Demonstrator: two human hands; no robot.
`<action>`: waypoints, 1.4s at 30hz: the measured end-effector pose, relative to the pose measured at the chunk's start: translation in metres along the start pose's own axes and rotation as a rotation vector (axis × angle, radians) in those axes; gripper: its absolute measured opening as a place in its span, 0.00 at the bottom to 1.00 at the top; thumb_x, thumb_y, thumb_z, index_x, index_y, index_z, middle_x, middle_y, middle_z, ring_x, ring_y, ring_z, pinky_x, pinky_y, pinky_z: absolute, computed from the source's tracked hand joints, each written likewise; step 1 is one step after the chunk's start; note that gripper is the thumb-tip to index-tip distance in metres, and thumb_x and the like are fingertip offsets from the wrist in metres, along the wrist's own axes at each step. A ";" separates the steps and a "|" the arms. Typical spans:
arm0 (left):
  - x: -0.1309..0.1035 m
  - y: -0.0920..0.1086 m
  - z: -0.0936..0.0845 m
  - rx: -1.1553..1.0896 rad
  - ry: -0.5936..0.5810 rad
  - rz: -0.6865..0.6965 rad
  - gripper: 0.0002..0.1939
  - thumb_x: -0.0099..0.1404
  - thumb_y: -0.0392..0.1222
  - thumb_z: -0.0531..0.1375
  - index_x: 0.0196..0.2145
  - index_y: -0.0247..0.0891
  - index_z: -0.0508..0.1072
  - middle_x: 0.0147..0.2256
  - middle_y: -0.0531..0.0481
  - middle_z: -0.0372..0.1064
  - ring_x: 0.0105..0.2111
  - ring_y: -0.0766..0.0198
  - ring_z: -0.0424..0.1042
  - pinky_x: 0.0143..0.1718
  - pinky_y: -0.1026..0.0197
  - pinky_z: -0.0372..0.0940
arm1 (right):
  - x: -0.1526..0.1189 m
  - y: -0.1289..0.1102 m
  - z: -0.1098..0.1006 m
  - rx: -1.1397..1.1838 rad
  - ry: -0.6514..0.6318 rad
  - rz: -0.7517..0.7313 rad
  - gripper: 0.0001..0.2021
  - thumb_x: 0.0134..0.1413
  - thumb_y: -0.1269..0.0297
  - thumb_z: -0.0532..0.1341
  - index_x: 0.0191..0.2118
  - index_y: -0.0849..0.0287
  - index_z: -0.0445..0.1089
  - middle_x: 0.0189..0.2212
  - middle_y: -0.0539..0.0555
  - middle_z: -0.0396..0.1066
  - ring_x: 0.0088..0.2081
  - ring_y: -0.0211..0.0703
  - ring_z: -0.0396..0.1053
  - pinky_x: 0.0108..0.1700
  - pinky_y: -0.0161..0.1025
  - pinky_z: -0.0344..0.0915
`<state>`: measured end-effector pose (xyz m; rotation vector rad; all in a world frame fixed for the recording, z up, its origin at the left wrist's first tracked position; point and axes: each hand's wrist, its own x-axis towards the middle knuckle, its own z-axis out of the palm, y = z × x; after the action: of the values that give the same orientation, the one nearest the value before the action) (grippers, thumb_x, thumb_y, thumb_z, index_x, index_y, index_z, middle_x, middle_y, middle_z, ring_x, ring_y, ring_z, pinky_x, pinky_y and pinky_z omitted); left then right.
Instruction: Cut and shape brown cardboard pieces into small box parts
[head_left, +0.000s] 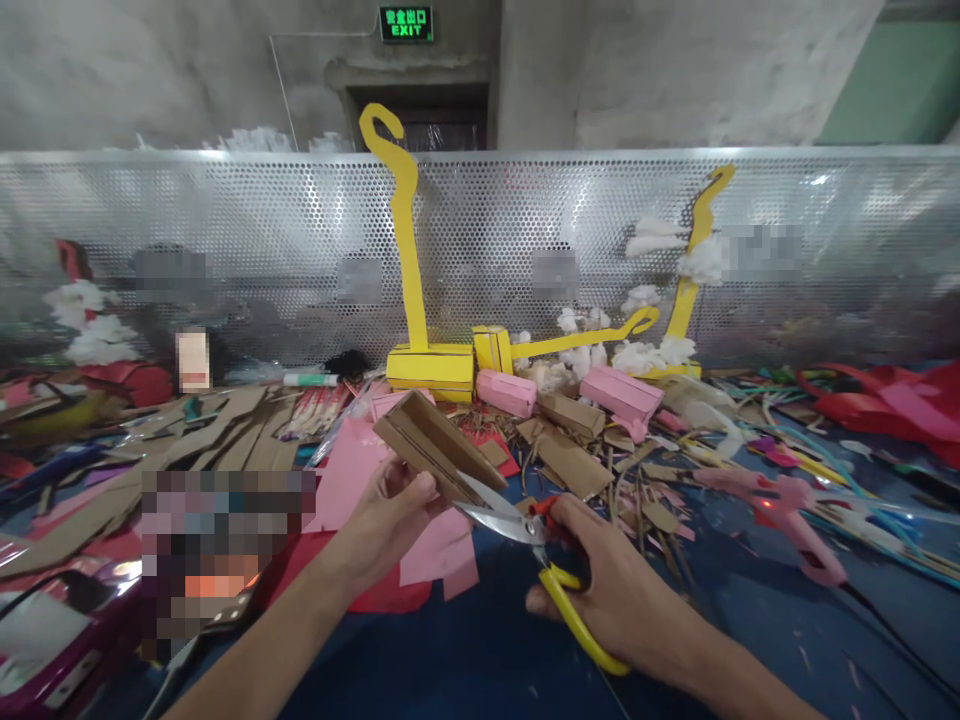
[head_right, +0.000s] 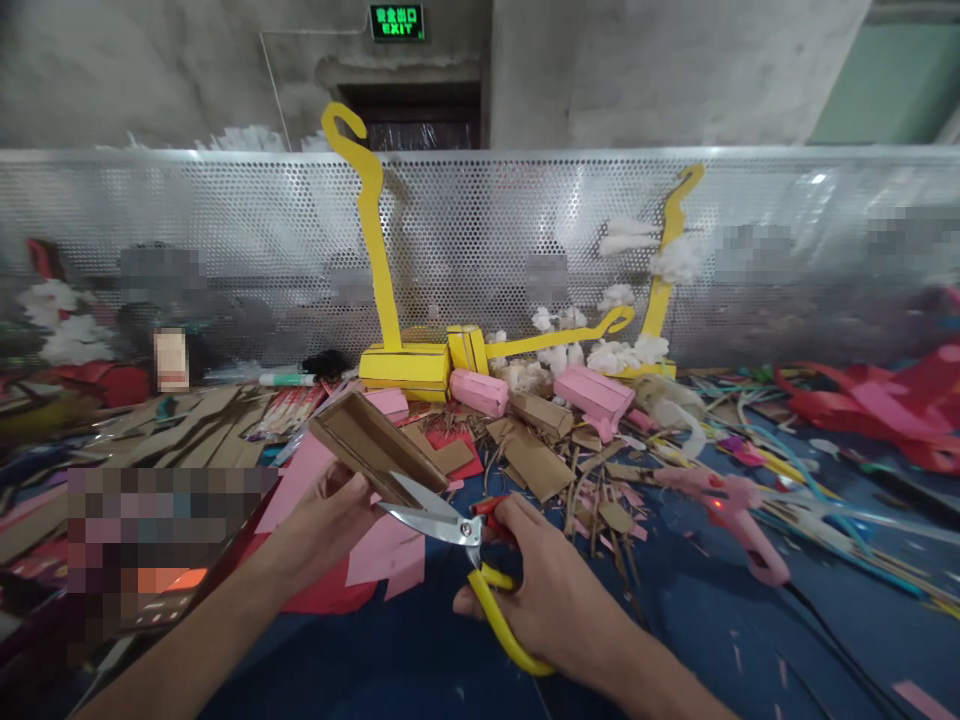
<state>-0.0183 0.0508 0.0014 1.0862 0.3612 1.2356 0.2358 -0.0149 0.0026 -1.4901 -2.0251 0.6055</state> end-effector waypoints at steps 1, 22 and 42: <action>0.000 0.000 0.001 0.007 -0.008 -0.005 0.11 0.62 0.43 0.71 0.43 0.40 0.80 0.38 0.48 0.81 0.40 0.58 0.78 0.46 0.56 0.72 | 0.000 -0.001 0.000 0.009 -0.005 0.007 0.19 0.45 0.62 0.74 0.39 0.55 0.65 0.38 0.50 0.70 0.37 0.45 0.66 0.39 0.39 0.60; -0.006 -0.004 0.005 0.038 -0.028 -0.081 0.13 0.61 0.44 0.72 0.41 0.37 0.78 0.40 0.45 0.81 0.42 0.56 0.78 0.46 0.53 0.72 | 0.007 0.016 0.010 -0.005 0.026 -0.057 0.25 0.46 0.47 0.73 0.25 0.55 0.58 0.25 0.45 0.61 0.26 0.37 0.55 0.27 0.35 0.51; -0.005 0.000 0.008 0.069 -0.054 -0.061 0.14 0.62 0.44 0.71 0.44 0.38 0.78 0.45 0.42 0.81 0.47 0.52 0.79 0.48 0.51 0.72 | 0.007 0.015 0.010 0.156 0.094 -0.019 0.28 0.42 0.50 0.75 0.20 0.54 0.52 0.21 0.43 0.52 0.24 0.36 0.50 0.25 0.35 0.50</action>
<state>-0.0139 0.0422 0.0034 1.1572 0.3948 1.1449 0.2379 -0.0042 -0.0131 -1.3810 -1.8742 0.6573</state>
